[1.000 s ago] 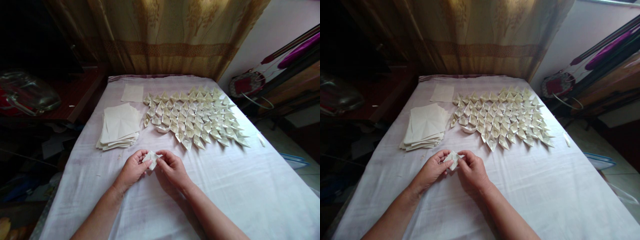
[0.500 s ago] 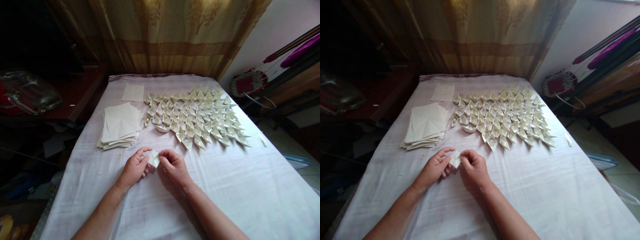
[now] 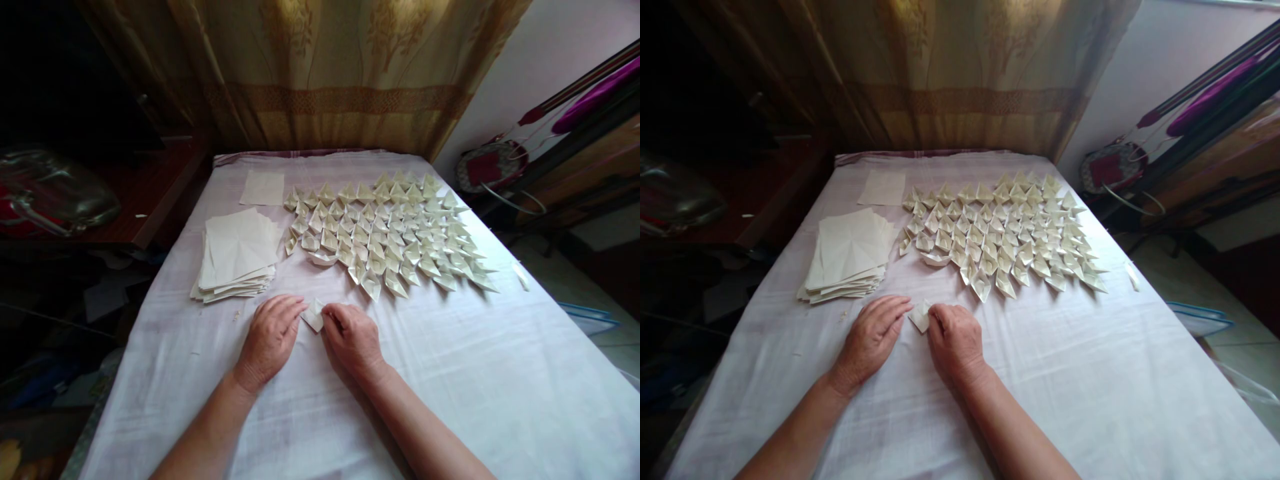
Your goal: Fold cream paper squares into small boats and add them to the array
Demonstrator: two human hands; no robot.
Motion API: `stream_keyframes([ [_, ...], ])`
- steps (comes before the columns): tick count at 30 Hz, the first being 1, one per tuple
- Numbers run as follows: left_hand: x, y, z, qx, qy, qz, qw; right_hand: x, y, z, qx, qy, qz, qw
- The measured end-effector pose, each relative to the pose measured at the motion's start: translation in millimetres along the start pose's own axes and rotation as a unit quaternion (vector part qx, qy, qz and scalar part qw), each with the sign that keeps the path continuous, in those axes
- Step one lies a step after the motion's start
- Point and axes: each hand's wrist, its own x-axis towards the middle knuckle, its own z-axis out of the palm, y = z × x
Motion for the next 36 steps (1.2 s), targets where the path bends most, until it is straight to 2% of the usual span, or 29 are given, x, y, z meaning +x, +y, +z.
stream_keyframes([
  [1, -1, 2, 1.9, 0.023, -0.033, 0.036, 0.999, 0, 0, 0, -0.008, -0.003, -0.011, 1.000],
  [3, -2, 5, 5.4, 0.064, -0.093, 0.061, 0.992, -1, 0, -2, -0.024, -0.006, -0.027, 0.999],
  [7, -1, 6, 7.2, 0.100, -0.145, 0.044, 0.983, -2, 2, -5, -0.036, 0.000, -0.041, 0.999],
  [10, 1, 5, 4.5, 0.117, -0.179, 0.034, 0.976, -5, 6, -10, -0.045, -0.005, -0.084, 0.995],
  [14, 0, 4, 0.9, 0.147, -0.216, 0.050, 0.964, -10, 11, -20, -0.088, -0.070, -0.155, 0.982],
  [18, 0, -1, -2.5, 0.165, -0.247, 0.094, 0.950, -14, 15, -29, -0.103, -0.147, -0.159, 0.971],
  [22, 9, -6, -9.4, 0.170, -0.245, 0.127, 0.946, -16, 17, -33, -0.107, -0.184, -0.174, 0.962],
  [28, 25, 1, -15.5, 0.182, -0.222, 0.142, 0.947, -11, 15, -33, -0.120, -0.207, -0.203, 0.950],
  [36, 20, -5, -9.3, 0.204, -0.226, 0.142, 0.942, -19, 18, -28, -0.097, -0.192, -0.217, 0.952],
])
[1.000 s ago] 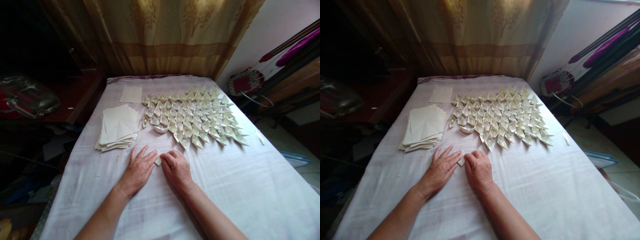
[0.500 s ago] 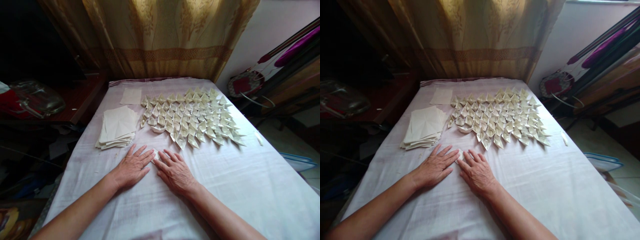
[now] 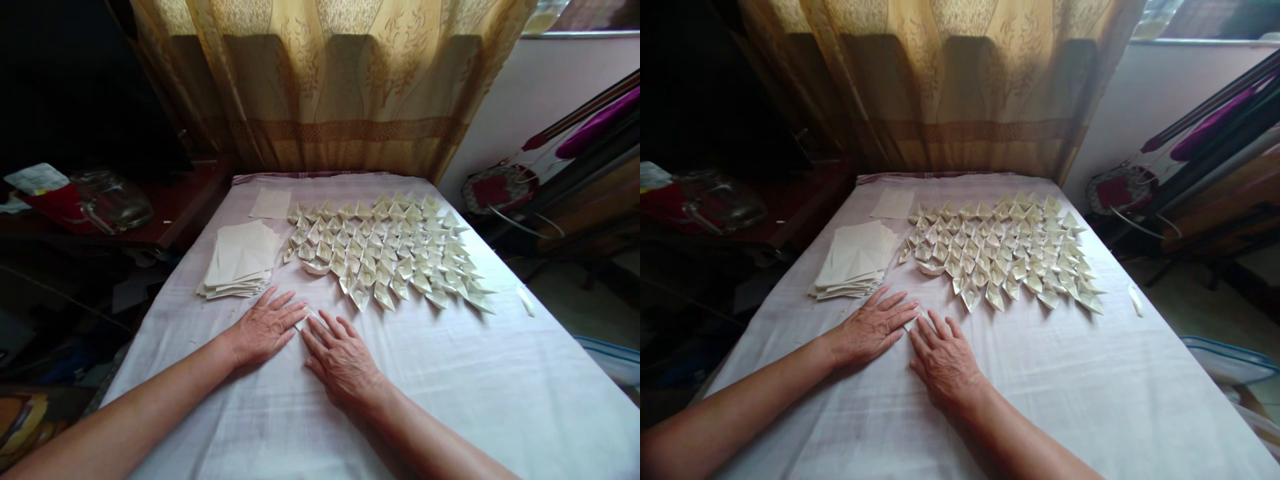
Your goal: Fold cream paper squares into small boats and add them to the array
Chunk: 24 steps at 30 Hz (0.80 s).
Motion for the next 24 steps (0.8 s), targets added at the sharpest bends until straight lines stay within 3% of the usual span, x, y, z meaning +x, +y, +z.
stream_keyframes([
  [10, 3, 1, -9.2, 0.018, 0.003, 0.027, 0.999, -7, 0, -2, 0.030, -0.018, -0.008, 0.999],
  [19, 0, 0, -10.7, 0.015, -0.014, 0.036, 0.999, -11, 8, -2, 0.056, 0.071, 0.013, 0.996],
  [24, -4, 4, -8.9, 0.030, 0.008, 0.040, 0.999, -2, 6, -2, 0.036, 0.027, 0.034, 0.998],
])
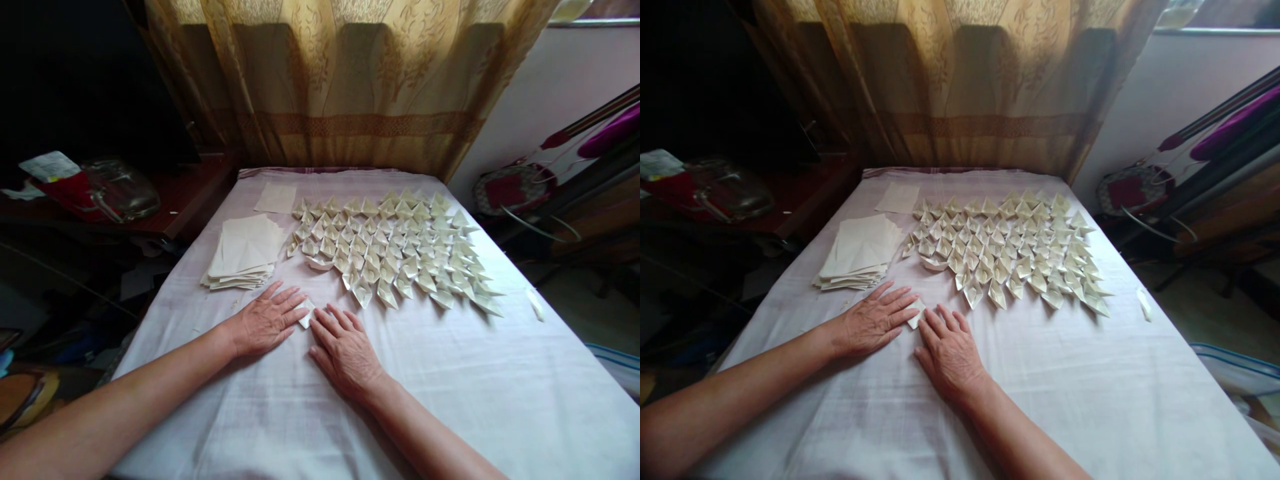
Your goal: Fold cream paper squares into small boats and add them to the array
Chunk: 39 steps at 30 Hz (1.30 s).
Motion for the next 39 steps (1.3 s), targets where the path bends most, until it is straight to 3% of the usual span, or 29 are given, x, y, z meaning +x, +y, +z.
stream_keyframes([
  [8, -18, 13, 10.7, -0.031, 0.015, -0.020, 0.999, 9, -3, -5, 0.009, 0.007, -0.005, 1.000],
  [17, -12, 5, 11.3, -0.056, 0.017, -0.037, 0.998, 14, -5, 2, 0.017, 0.044, 0.000, 0.999],
  [22, -3, 2, 15.6, -0.055, 0.073, -0.028, 0.995, 14, -6, 2, 0.012, 0.052, -0.005, 0.999],
  [30, 4, -2, 19.2, -0.024, 0.100, -0.037, 0.994, 22, -6, 1, 0.028, 0.088, 0.004, 0.996],
  [39, 4, 12, 12.7, -0.077, 0.206, -0.046, 0.974, 30, -4, 4, 0.060, 0.124, 0.020, 0.990],
])
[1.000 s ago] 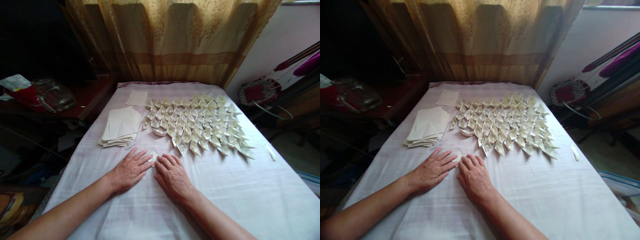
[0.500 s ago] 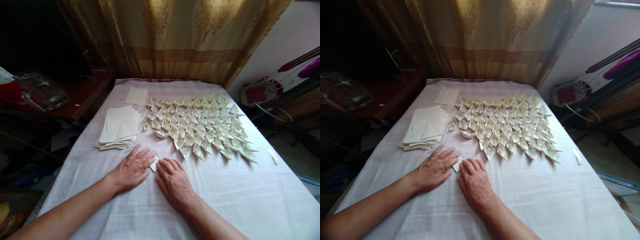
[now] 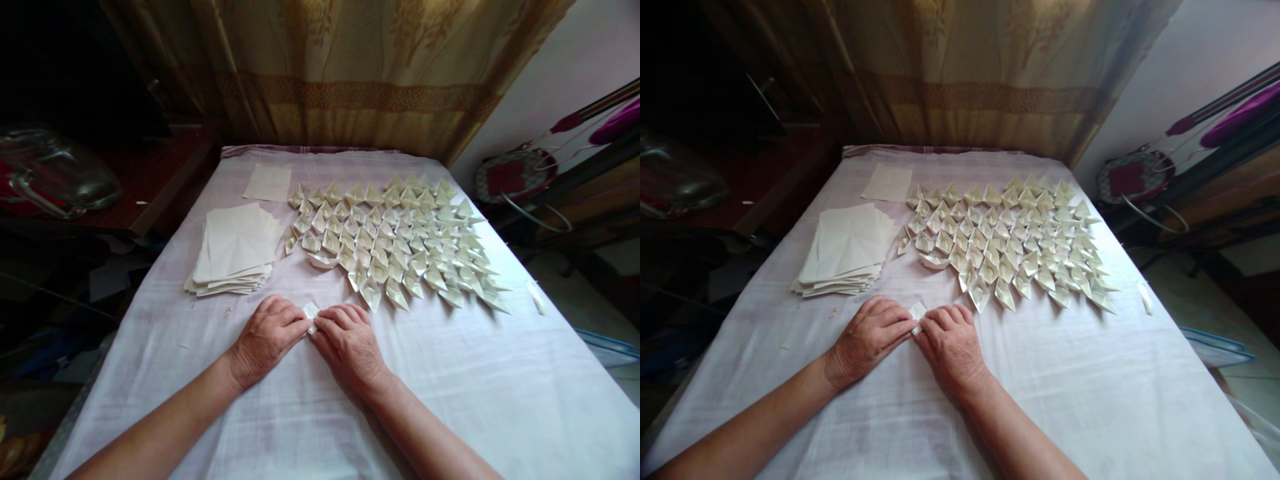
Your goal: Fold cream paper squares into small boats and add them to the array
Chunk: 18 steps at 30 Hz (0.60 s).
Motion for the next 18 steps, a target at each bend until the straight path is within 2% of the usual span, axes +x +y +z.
stream_keyframes([
  [7, 0, -2, 3.0, -0.069, -0.021, -0.057, 0.996, 4, -2, 1, 0.006, 0.019, 0.018, 1.000],
  [18, 7, 3, 10.3, -0.015, -0.036, -0.155, 0.987, 5, 10, 2, 0.044, 0.023, 0.060, 0.997],
])
